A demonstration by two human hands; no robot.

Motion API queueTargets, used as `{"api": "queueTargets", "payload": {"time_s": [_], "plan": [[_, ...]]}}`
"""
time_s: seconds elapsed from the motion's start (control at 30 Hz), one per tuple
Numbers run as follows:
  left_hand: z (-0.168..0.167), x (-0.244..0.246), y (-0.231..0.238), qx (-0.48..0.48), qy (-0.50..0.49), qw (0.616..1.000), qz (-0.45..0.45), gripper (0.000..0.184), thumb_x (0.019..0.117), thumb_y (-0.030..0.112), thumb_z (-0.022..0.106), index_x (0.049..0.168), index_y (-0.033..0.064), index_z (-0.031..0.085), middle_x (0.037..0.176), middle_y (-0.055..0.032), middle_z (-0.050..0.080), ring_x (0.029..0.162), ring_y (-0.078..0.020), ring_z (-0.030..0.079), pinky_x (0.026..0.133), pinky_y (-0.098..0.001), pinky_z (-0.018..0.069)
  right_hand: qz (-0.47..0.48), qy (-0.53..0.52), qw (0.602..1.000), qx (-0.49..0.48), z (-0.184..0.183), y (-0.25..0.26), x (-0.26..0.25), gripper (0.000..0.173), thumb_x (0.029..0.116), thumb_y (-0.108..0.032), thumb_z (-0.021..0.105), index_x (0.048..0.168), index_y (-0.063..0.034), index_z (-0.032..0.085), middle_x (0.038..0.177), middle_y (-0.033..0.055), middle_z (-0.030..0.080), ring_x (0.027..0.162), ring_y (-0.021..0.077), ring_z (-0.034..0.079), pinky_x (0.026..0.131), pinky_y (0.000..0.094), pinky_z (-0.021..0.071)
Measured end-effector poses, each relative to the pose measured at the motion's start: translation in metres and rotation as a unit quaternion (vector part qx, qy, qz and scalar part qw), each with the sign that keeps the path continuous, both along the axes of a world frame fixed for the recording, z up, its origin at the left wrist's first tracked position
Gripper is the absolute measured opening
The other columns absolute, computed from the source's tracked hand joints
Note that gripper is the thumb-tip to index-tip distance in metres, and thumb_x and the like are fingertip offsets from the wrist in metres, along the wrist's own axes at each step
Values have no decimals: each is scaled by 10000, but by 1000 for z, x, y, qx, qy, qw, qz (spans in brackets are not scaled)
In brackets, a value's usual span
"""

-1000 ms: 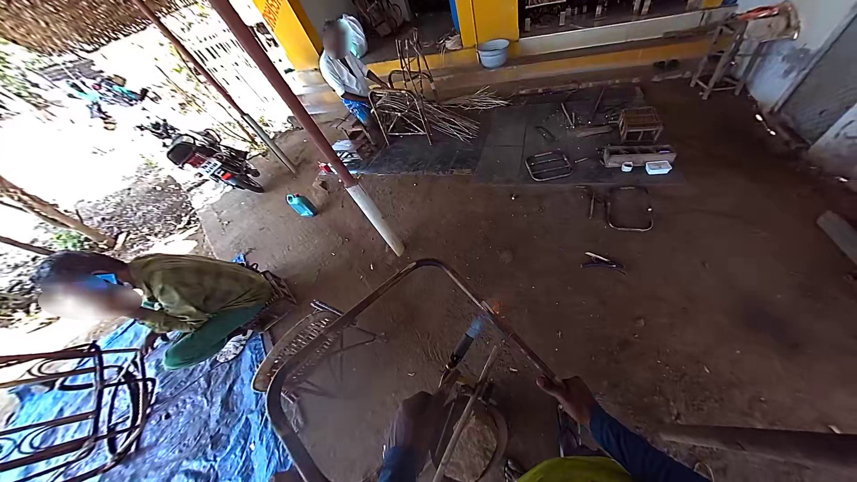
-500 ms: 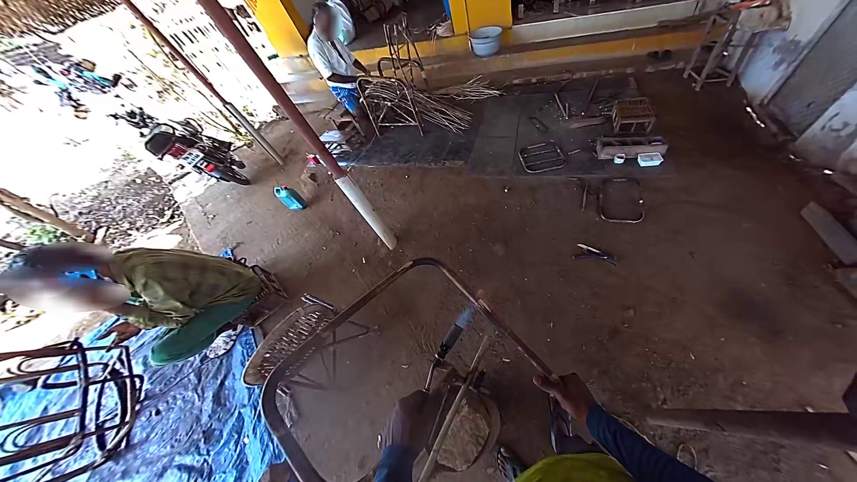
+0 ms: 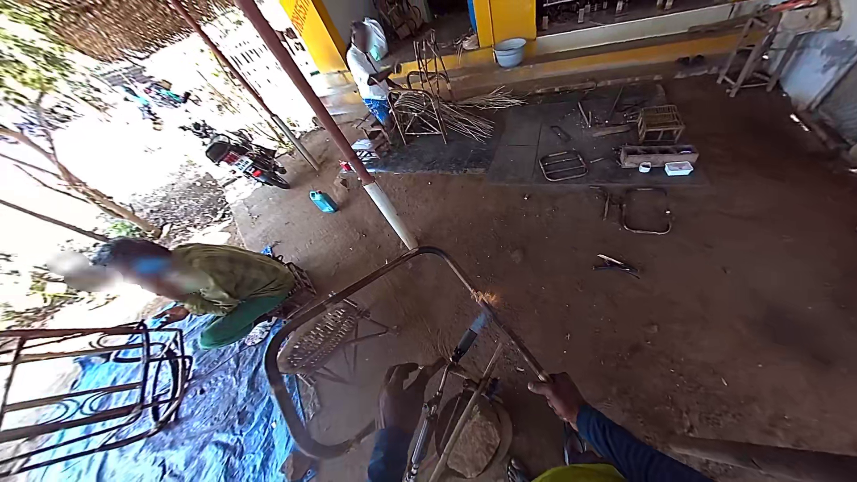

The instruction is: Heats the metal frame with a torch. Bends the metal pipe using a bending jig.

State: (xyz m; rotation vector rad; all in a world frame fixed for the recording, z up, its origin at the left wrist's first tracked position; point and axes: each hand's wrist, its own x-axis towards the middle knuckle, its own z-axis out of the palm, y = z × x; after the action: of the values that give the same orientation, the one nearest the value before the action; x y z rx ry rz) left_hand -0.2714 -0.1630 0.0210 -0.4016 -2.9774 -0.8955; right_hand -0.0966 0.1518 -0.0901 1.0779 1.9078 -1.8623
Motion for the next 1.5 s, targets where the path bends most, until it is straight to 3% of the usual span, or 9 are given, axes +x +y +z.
{"api": "queueTargets", "payload": {"time_s": [0.13, 0.33, 0.47, 0.57, 0.77, 1.13, 1.27, 1.43, 1.5], "plan": [[-24, 26, 9, 104, 127, 985, 51, 363, 948, 419, 684, 1023, 72, 756, 923, -62, 737, 812, -181, 718, 773, -442, 622, -13, -1, 999, -33, 2, -13, -13, 375, 845, -446, 802, 781, -130, 611, 516, -12, 445, 386, 114, 399, 389, 292, 362], [-96, 75, 13, 215, -24, 933, 287, 422, 987, 346, 688, 1212, -10, 673, 797, -154, 709, 690, -282, 690, 718, -545, 580, -22, 7, 999, -37, 12, -20, -34, 381, 864, -438, 794, 760, -121, 611, 515, -5, 446, 389, 117, 399, 386, 291, 354], [-115, 80, 9, 219, -69, 924, 306, 413, 982, 430, 678, 1046, 27, 740, 818, -115, 747, 723, -250, 722, 733, -530, 592, -19, 17, 999, -34, 12, -23, -42, 365, 870, -429, 783, 762, -122, 619, 517, -6, 448, 392, 119, 400, 391, 296, 353], [-114, 78, 9, 194, -75, 929, 305, 442, 982, 464, 663, 951, 32, 750, 815, -115, 749, 753, -265, 728, 777, -558, 580, -21, 21, 999, -30, 15, -23, -44, 376, 870, -418, 790, 741, -115, 609, 512, -4, 443, 390, 121, 398, 388, 296, 353], [-118, 80, 9, 275, -132, 891, 336, 477, 963, 501, 691, 977, 26, 726, 810, -106, 734, 641, -222, 691, 626, -457, 599, -31, 16, 998, -44, 18, -18, -27, 365, 872, -415, 789, 772, -104, 627, 517, -6, 434, 386, 114, 376, 379, 289, 341], [-94, 85, 19, 289, -148, 872, 366, 466, 991, 443, 679, 974, -21, 717, 816, -135, 721, 646, -225, 672, 637, -432, 583, -38, -10, 995, -90, 22, -17, 13, 366, 881, -406, 789, 785, -110, 595, 502, -14, 413, 372, 102, 368, 364, 272, 336], [-130, 81, 7, 286, -129, 884, 347, 537, 951, 559, 680, 931, 24, 724, 770, -99, 724, 616, -204, 689, 595, -425, 601, -41, -3, 996, -82, 20, -17, 21, 382, 858, -428, 806, 771, -113, 607, 502, -14, 416, 375, 100, 373, 368, 271, 337], [-73, 84, 23, 292, -186, 861, 373, 435, 1000, 387, 682, 1002, -47, 704, 830, -144, 701, 682, -213, 663, 671, -403, 577, -31, 4, 996, -79, 17, -19, 24, 385, 862, -430, 799, 763, -113, 604, 502, -16, 420, 378, 101, 372, 376, 275, 339], [-103, 82, 17, 283, -90, 889, 348, 390, 973, 379, 716, 1003, -10, 720, 777, -112, 721, 616, -183, 680, 587, -386, 594, -37, 3, 996, -78, 16, -19, 24, 390, 855, -427, 806, 747, -113, 601, 503, -15, 419, 378, 103, 372, 375, 277, 338]]}}
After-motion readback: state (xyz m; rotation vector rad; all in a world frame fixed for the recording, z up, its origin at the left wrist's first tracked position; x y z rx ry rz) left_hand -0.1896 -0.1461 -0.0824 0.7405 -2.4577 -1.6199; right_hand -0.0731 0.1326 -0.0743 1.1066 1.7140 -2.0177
